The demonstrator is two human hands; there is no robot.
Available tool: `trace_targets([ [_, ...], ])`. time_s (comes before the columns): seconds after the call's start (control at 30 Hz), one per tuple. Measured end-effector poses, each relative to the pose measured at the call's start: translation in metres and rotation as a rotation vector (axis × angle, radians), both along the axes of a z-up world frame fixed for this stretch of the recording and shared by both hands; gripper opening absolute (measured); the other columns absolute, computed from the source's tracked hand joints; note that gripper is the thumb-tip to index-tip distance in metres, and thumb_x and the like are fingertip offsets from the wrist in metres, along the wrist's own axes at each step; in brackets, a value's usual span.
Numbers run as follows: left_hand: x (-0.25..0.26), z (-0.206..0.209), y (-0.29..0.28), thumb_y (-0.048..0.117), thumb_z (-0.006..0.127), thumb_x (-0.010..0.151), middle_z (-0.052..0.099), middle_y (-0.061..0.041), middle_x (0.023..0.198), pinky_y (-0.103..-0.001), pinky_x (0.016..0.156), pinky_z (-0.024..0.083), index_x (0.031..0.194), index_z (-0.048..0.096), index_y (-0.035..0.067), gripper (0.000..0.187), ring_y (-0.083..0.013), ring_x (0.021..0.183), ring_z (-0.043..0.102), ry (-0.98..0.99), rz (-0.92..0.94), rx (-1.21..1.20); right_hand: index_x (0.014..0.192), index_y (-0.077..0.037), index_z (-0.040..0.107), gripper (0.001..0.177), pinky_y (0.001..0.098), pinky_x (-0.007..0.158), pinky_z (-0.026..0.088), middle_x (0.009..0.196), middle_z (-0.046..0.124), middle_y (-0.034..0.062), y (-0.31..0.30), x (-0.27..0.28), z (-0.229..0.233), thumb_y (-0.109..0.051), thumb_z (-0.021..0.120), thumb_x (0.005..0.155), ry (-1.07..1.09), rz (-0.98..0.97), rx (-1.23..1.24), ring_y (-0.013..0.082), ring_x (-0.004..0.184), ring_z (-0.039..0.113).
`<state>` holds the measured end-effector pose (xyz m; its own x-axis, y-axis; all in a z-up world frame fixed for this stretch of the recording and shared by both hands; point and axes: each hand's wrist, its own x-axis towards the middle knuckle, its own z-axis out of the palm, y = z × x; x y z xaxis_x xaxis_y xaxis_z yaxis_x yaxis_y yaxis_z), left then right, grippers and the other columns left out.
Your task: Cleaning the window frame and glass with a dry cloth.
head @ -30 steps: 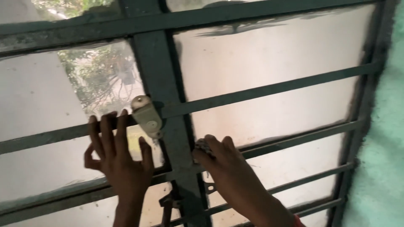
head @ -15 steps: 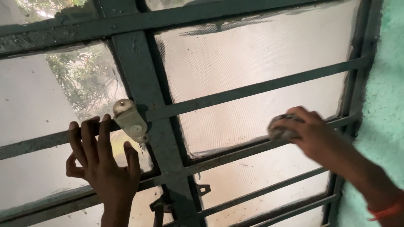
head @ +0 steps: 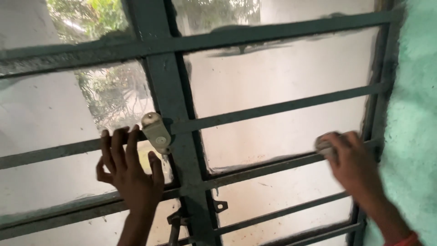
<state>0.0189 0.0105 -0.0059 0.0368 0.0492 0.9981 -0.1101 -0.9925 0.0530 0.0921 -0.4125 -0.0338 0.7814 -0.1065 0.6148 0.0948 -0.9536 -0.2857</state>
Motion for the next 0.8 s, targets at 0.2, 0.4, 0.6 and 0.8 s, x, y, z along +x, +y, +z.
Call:
trace_targets([
  [0.2, 0.003, 0.015, -0.020, 0.030, 0.051, 0.106, 0.054, -0.014, 0.150, -0.053, 0.125, 0.013, 0.145, 0.054, 0.005, 0.047, -0.0299, 0.154, 0.040, -0.027, -0.156, -0.115, 0.132, -0.017, 0.056, 0.044, 0.0388, 0.083, 0.061, 0.126, 0.053, 0.0106, 0.117, -0.032, -0.009, -0.009, 0.065, 0.091, -0.055, 0.379, 0.150, 0.0278, 0.107, 0.063],
  [0.4, 0.010, 0.011, -0.023, 0.033, 0.055, 0.102, 0.053, -0.015, 0.151, -0.055, 0.123, 0.011, 0.150, 0.051, 0.003, 0.057, -0.0314, 0.153, 0.038, -0.047, -0.054, -0.083, 0.133, -0.017, 0.056, 0.055, 0.0437, 0.087, 0.059, 0.123, 0.052, 0.0116, 0.214, -0.080, 0.020, -0.002, 0.071, 0.082, 0.000, 0.798, 0.382, 0.0337, 0.107, 0.066],
  [0.6, 0.012, 0.009, -0.016, 0.047, 0.068, 0.094, 0.052, -0.019, 0.149, -0.051, 0.114, 0.018, 0.150, 0.050, 0.003, 0.073, -0.0328, 0.150, 0.038, -0.060, -0.058, -0.037, 0.135, -0.009, 0.054, 0.057, 0.0461, 0.095, 0.058, 0.132, 0.054, 0.0170, 0.229, -0.059, 0.017, 0.002, 0.073, 0.082, -0.589, 0.771, 0.578, 0.0395, 0.120, 0.064],
  [0.8, 0.016, 0.008, -0.016, 0.043, 0.073, 0.096, 0.056, -0.014, 0.149, -0.050, 0.114, 0.020, 0.152, 0.052, 0.008, 0.069, -0.0292, 0.151, 0.040, -0.058, 0.038, -0.038, 0.139, -0.010, 0.049, 0.060, 0.0411, 0.091, 0.061, 0.136, 0.050, 0.0179, 0.245, -0.042, 0.020, -0.002, 0.074, 0.085, -0.545, 0.783, 0.515, 0.0384, 0.121, 0.063],
])
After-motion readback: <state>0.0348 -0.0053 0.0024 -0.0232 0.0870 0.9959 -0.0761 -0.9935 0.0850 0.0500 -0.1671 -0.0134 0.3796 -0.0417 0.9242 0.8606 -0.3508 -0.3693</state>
